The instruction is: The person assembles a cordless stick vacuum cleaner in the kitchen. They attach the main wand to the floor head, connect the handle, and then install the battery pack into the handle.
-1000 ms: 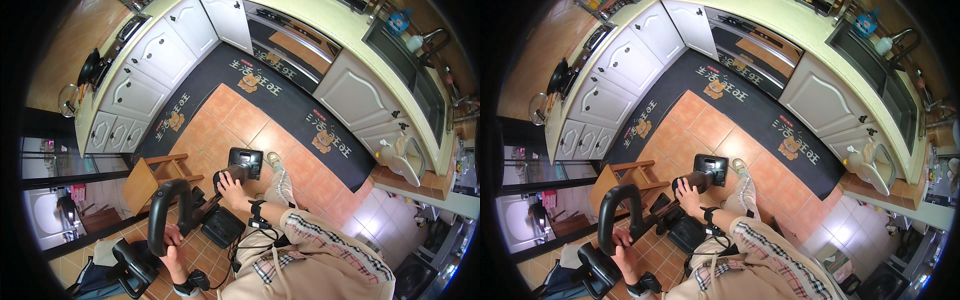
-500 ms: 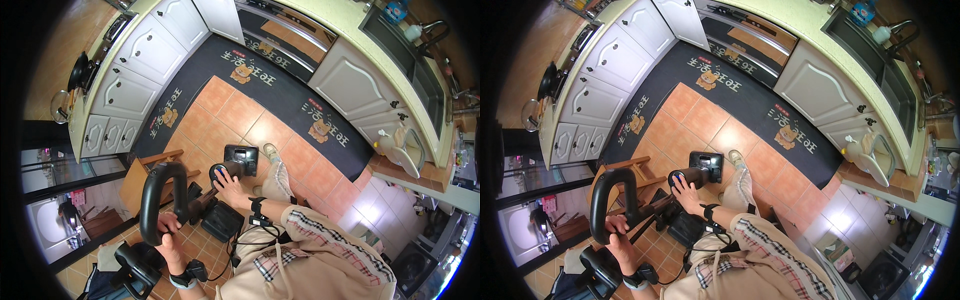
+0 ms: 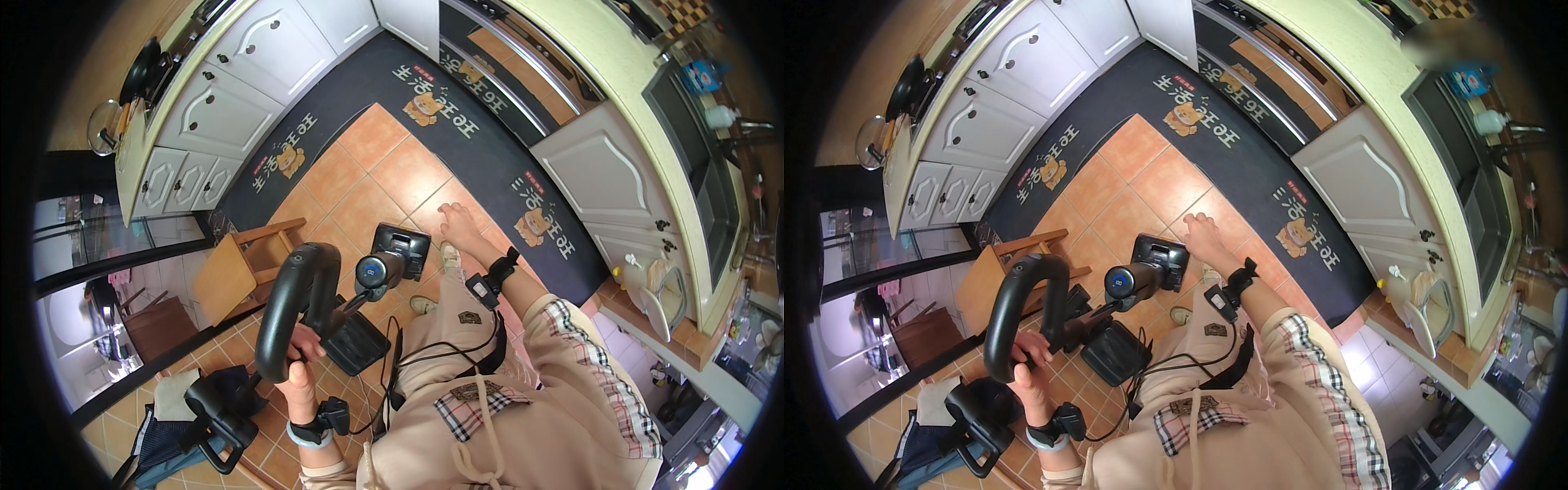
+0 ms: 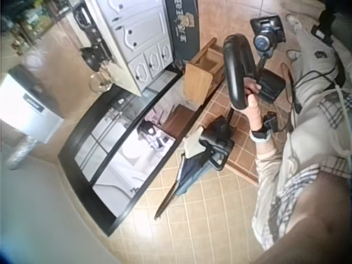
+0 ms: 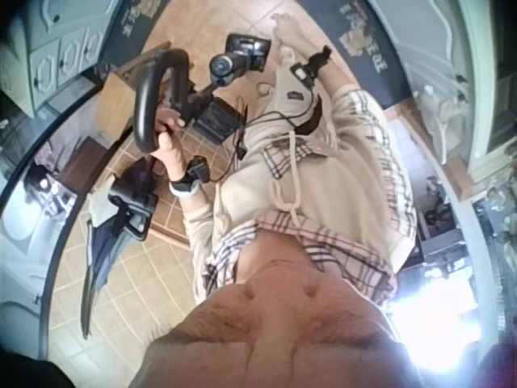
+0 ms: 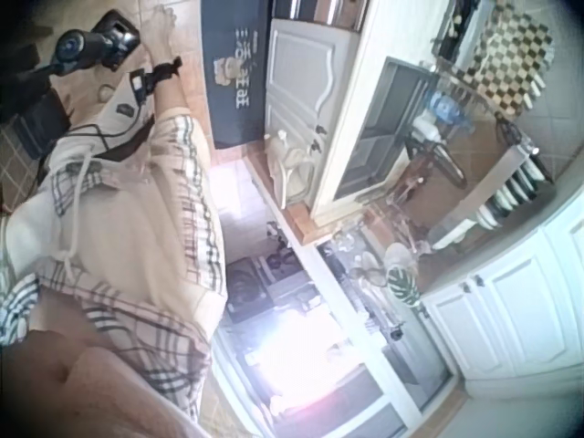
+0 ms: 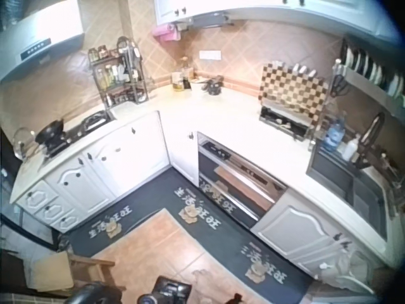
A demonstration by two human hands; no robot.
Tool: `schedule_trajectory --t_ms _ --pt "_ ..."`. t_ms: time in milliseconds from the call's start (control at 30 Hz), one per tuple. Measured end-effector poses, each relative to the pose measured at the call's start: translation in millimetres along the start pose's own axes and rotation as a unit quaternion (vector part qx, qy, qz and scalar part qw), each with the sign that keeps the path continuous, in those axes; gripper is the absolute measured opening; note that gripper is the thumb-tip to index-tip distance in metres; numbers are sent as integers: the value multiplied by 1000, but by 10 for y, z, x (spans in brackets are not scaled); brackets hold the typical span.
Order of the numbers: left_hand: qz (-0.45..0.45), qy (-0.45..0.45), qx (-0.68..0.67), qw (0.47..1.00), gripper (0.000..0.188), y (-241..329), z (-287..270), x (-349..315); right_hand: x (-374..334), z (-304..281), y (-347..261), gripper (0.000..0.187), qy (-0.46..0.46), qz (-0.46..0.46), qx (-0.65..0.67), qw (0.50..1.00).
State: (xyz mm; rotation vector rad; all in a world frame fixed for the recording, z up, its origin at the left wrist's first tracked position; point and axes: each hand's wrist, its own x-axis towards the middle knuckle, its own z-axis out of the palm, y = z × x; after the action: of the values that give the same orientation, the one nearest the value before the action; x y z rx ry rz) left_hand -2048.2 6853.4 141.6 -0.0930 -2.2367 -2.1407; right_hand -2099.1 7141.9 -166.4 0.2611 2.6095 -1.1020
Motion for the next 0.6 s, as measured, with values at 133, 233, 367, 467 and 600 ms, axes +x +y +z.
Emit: schedule_trajectory --t_ms 133,233,367,467,600 --pt "-3 53 -18 998 49 -36 165 99 222 -55 -160 37 -22 -62 55 996" --pt "11 80 6 997 51 -22 340 256 404 -48 -497 36 -59 -111 50 991" --pt "19 84 7 996 51 -85 449 477 523 111 -851 32 -106 -144 77 981" --pt "20 53 -1 998 46 -88 391 421 378 370 -939 27 -131 -163 114 971" --pt "15 57 5 998 49 -99 99 179 144 626 -863 19 -274 -135 153 940"
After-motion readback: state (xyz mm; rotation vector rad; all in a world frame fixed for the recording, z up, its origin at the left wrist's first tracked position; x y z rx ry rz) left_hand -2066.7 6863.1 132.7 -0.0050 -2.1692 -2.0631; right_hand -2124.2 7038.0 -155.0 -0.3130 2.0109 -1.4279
